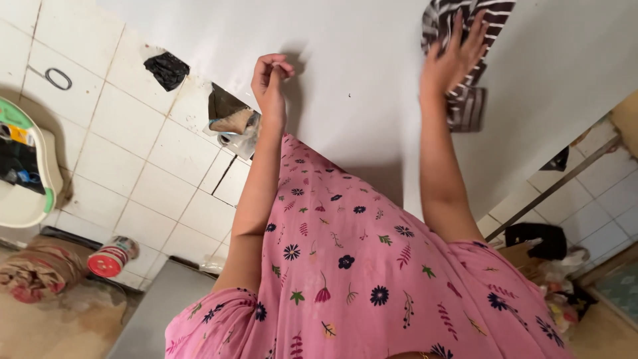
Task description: The person wipes a large white surface with a striped cloth, moving the cloth back and forth across the surface. The person occasionally lifts the cloth to reposition it and continues wiping different sections of the surface.
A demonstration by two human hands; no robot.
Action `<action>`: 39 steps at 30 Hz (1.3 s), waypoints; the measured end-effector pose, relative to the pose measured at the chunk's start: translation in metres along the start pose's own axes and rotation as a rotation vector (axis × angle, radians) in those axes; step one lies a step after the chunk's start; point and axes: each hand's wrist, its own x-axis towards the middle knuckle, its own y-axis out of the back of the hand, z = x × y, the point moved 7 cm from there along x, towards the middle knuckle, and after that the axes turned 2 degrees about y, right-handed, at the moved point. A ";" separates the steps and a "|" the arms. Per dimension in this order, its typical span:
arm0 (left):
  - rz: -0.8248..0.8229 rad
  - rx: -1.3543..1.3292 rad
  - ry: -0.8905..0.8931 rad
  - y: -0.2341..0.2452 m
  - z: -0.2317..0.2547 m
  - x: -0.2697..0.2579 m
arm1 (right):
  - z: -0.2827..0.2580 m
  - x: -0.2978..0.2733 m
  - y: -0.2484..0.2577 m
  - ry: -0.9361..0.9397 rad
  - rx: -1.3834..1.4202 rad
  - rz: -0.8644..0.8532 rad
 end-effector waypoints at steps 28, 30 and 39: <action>-0.042 0.001 -0.068 0.000 -0.004 0.019 | -0.195 -0.043 -0.053 0.455 0.095 -0.377; -0.048 -0.018 -0.071 0.002 -0.004 0.021 | -0.207 -0.076 -0.021 0.648 0.149 -0.422; -0.045 0.013 -0.016 -0.001 -0.007 0.028 | -0.019 -0.013 -0.020 0.153 -0.088 -0.272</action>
